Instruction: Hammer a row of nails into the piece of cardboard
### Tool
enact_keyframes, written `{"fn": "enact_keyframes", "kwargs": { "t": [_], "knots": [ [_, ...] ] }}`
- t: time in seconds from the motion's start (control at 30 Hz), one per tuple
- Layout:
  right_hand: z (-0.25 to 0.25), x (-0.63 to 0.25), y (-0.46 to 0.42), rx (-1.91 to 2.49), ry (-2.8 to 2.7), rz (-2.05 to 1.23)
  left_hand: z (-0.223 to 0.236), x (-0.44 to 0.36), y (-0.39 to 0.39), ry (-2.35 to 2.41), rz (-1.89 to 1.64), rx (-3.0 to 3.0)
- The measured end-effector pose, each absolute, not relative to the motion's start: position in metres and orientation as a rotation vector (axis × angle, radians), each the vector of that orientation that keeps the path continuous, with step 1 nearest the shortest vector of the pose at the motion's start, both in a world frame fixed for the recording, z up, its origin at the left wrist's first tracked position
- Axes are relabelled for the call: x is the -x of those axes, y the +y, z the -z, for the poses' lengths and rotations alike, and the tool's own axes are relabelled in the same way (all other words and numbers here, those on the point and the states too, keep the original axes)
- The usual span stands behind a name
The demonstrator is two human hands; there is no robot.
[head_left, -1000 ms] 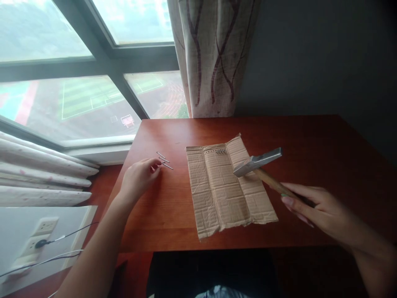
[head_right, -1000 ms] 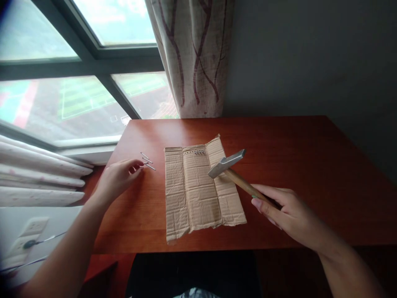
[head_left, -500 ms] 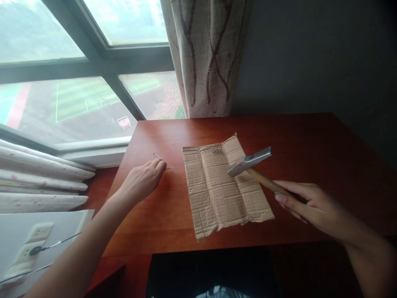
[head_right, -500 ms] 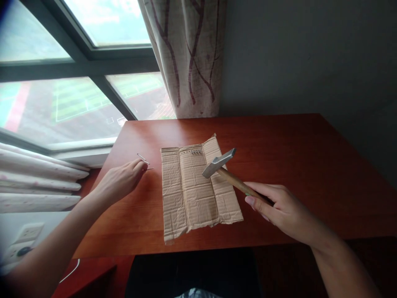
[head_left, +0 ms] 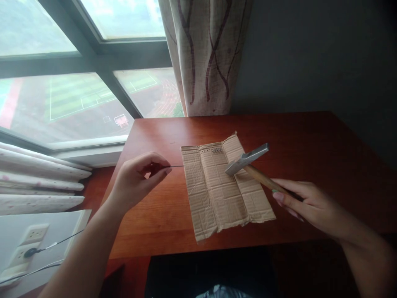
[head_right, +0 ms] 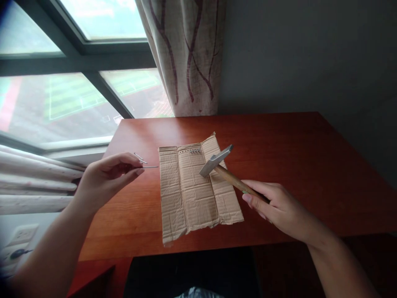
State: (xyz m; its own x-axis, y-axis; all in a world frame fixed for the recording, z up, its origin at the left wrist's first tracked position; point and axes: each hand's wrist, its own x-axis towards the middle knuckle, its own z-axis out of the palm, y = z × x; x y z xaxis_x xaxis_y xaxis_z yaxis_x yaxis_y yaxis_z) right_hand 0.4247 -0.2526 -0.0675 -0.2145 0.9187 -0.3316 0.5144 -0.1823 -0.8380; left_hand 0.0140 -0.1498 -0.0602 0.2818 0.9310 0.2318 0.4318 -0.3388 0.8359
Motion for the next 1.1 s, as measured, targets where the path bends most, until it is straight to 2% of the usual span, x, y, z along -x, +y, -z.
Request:
{"fn": "enact_keyframes", "kwargs": {
  "t": [0.2,0.5,0.9,1.1],
  "knots": [
    [0.063,-0.421,-0.252,1.638,-1.713,-1.352,0.057,-0.035,-0.147,1.090,-1.114,-1.503],
    [0.063,-0.423,-0.252,1.656,-1.732,-1.332,0.055,-0.061,-0.141,1.108,-1.182,-1.242],
    [0.060,-0.423,-0.250,1.639,-1.807,-1.263,0.074,-0.112,-0.100,1.209,-1.083,-1.916],
    [0.057,-0.423,-0.248,1.635,-1.811,-1.262,0.077,-0.114,-0.099,1.239,-1.083,-1.987]
  ]
}}
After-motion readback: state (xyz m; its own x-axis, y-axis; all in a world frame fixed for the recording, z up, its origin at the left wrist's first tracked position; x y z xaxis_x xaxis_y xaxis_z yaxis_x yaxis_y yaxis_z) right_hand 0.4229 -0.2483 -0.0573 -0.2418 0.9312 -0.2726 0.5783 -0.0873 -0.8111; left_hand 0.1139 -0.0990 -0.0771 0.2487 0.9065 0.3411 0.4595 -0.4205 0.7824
